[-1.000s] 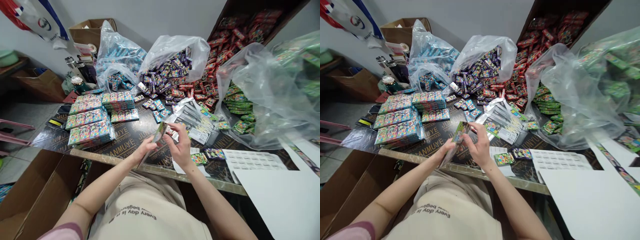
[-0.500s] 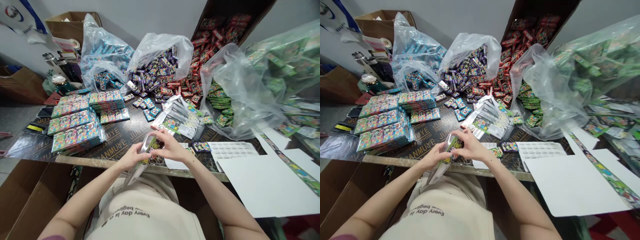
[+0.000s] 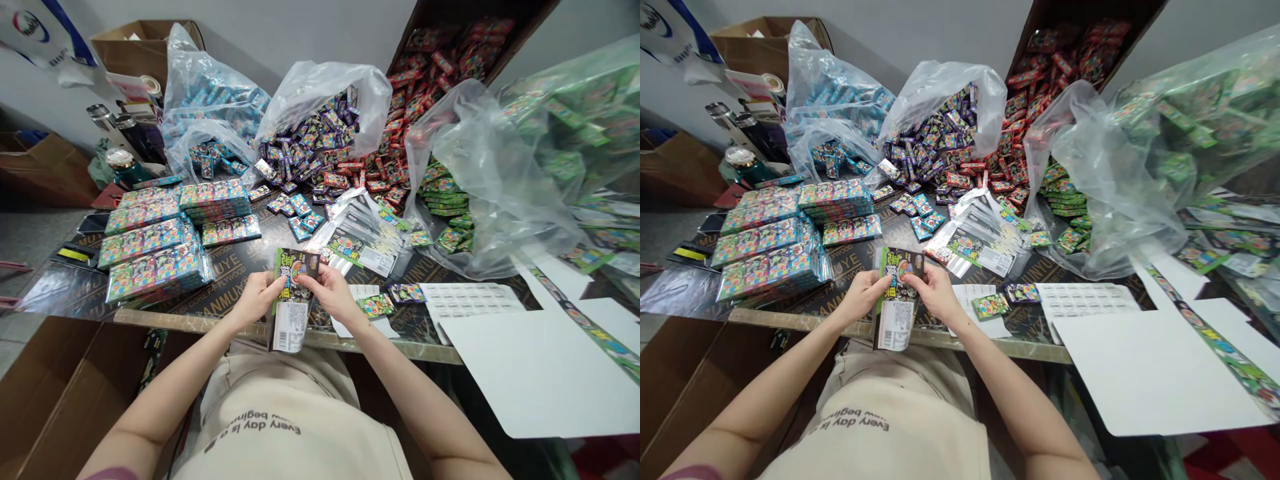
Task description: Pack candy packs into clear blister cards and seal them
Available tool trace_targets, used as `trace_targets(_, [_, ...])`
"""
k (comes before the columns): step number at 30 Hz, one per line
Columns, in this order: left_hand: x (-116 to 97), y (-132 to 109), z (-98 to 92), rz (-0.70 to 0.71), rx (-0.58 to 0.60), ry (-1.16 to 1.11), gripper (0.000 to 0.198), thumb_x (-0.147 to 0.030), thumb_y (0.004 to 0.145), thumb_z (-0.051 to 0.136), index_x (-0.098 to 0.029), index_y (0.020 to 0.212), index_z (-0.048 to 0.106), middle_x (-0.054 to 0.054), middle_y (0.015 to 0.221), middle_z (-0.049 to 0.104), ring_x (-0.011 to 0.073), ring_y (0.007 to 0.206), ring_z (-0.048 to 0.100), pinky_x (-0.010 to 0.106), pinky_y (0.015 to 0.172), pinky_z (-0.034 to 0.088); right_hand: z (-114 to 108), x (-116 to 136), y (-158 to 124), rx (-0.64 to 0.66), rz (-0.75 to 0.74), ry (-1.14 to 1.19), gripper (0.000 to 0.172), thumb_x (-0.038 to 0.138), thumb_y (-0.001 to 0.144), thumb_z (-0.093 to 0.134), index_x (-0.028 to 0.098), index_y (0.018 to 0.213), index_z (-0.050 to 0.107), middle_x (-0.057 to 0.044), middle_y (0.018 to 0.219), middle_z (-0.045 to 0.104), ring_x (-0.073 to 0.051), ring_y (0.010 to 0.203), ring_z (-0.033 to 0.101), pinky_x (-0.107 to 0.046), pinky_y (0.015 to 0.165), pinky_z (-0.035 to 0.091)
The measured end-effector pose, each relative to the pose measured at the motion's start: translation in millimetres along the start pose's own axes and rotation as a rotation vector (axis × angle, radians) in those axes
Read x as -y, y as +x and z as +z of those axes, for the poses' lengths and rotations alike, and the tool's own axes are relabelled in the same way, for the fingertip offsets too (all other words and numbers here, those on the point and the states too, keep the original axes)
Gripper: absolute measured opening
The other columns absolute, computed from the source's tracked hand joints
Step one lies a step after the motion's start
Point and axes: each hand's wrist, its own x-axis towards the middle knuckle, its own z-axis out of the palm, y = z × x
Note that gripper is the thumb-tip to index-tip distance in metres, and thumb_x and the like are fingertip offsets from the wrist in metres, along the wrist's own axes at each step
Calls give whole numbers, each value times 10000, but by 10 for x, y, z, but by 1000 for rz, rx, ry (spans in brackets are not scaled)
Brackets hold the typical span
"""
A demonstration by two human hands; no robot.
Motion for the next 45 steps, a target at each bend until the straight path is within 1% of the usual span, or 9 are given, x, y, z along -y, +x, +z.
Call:
trace_targets(7, [107, 112, -91, -68, -59, -169, 426, -529, 768, 596, -105, 743, 634, 18, 660, 620, 130, 603, 538, 236, 587, 441, -43, -143, -101, 335, 162, 81, 491, 396, 631, 789, 159, 1027, 623, -26, 865, 715, -168, 718, 672, -312, 677, 568])
trace_targets(16, [381, 142, 5, -98, 261, -327, 458, -385, 694, 729, -116, 1056, 650, 94, 1003, 704, 219, 915, 648, 359, 857, 494, -237, -302, 8, -168, -19, -61, 476, 430, 664, 757, 180, 1036, 596, -79, 1026, 701, -201, 903, 666, -375, 855, 529])
trace_targets(20, [331, 127, 132, -43, 2, -417, 416, -410, 679, 735, -135, 988, 698, 91, 1015, 710, 234, 967, 630, 377, 923, 454, -148, -216, -52, -171, -3, -124, 387, 430, 674, 760, 196, 959, 643, -68, 958, 716, -228, 894, 666, -420, 852, 521])
trace_targets(25, [357, 91, 237, -149, -100, -683, 579, -490, 444, 832, -118, 877, 736, 80, 908, 728, 248, 901, 640, 415, 939, 444, 139, 47, -40, -370, -13, 181, 353, 499, 892, 431, 307, 831, 720, -68, 949, 716, -263, 1050, 631, -470, 904, 498])
trace_targets(28, [279, 12, 264, -234, -157, -899, 601, -570, 468, 795, -111, 852, 741, 95, 878, 724, 241, 856, 651, 428, 910, 461, 263, 173, -38, -390, 41, 194, 224, 290, 793, 540, 323, 660, 718, -42, 819, 715, -258, 938, 664, -473, 948, 480])
trace_targets(31, [112, -10, 176, -280, -146, -1015, 439, -479, 504, 803, -113, 737, 736, 82, 781, 716, 213, 779, 654, 397, 874, 480, 279, 206, -37, -265, 46, 162, 152, 208, 706, 601, 316, 702, 709, -8, 777, 716, -237, 792, 688, -478, 911, 505])
trace_targets(36, [-135, 11, -79, -273, -18, -796, 199, -246, 556, 780, -144, 722, 738, 45, 723, 718, 170, 700, 647, 354, 812, 498, 179, 127, -88, -315, -140, -2, 125, 234, 709, 710, 284, 823, 718, 13, 811, 737, -208, 747, 702, -412, 775, 564])
trace_targets(40, [-214, -61, -157, 146, -229, -232, 96, -267, 687, 739, -184, 733, 753, 72, 797, 738, 188, 778, 666, 347, 809, 512, 40, 62, -157, -299, -481, -390, 125, 245, 752, 709, 271, 868, 747, -29, 922, 751, -241, 874, 705, -438, 845, 558])
trace_targets(45, [-246, -89, -221, 403, -180, 94, 157, -323, 685, 763, -203, 786, 756, 72, 822, 747, 187, 761, 689, 325, 753, 546, -94, 190, -192, -152, -493, -538, 140, 298, 818, 644, 269, 907, 748, -34, 964, 745, -228, 892, 709, -410, 850, 572])
